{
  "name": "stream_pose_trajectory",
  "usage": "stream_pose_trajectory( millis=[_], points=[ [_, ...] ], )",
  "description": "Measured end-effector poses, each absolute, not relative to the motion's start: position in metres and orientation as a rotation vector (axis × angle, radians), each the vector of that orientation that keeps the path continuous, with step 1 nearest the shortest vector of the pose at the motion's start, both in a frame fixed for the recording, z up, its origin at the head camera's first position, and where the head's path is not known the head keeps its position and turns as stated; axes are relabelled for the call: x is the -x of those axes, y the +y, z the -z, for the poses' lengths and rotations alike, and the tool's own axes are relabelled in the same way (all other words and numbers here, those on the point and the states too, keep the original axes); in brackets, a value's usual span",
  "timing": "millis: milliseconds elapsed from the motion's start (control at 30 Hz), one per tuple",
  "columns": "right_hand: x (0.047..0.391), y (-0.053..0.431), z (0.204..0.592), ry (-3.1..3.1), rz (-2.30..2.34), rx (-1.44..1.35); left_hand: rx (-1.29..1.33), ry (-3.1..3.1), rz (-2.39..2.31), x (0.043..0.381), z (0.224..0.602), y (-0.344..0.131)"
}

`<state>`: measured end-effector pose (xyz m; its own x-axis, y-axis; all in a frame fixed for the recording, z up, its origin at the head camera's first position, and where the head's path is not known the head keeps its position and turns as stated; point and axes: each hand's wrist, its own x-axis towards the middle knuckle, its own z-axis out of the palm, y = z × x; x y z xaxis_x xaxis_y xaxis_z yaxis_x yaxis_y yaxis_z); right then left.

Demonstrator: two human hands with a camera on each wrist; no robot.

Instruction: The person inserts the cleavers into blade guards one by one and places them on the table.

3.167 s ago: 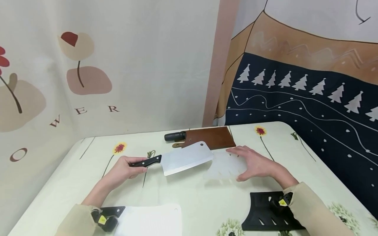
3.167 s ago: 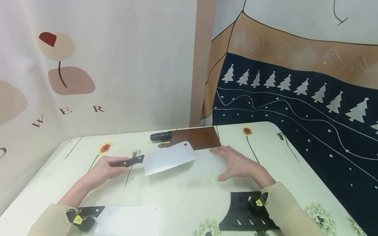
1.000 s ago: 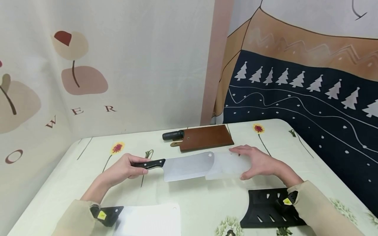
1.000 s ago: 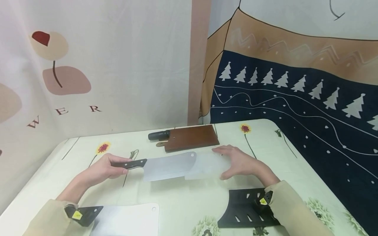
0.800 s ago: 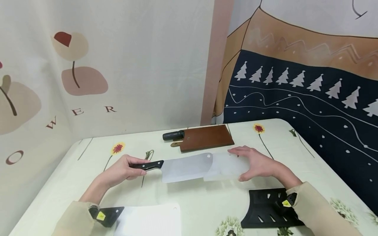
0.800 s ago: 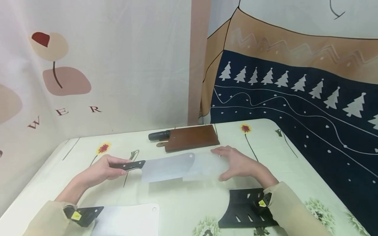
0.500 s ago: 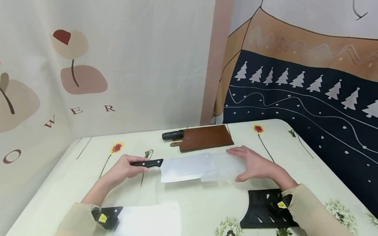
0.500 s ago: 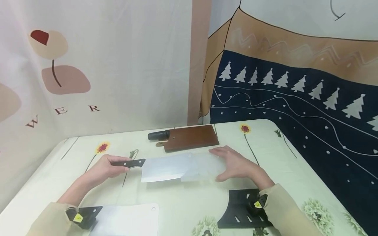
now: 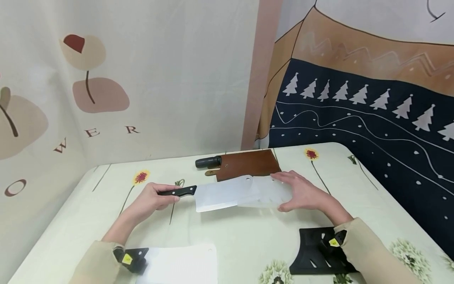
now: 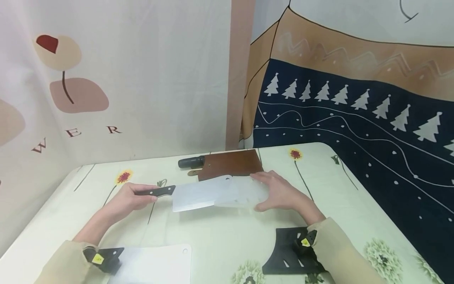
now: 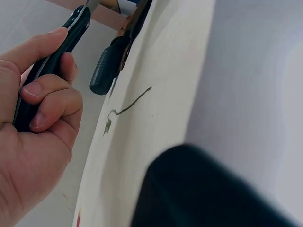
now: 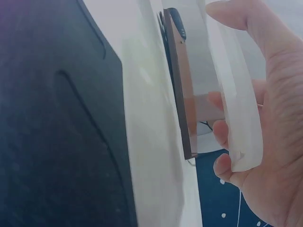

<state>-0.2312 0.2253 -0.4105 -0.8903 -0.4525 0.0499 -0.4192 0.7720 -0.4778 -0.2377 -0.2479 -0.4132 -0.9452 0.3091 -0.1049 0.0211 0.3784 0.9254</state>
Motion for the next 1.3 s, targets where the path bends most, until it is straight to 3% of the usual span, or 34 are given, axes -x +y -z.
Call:
stream_pose_trajectory(
  millis=[1300],
  points=[
    [0.2356,0.2299,0.4108,2.827,0.834,0.747,-0.453,2.279,-1.467,0.2415,0.41,-0.2562]
  ],
)
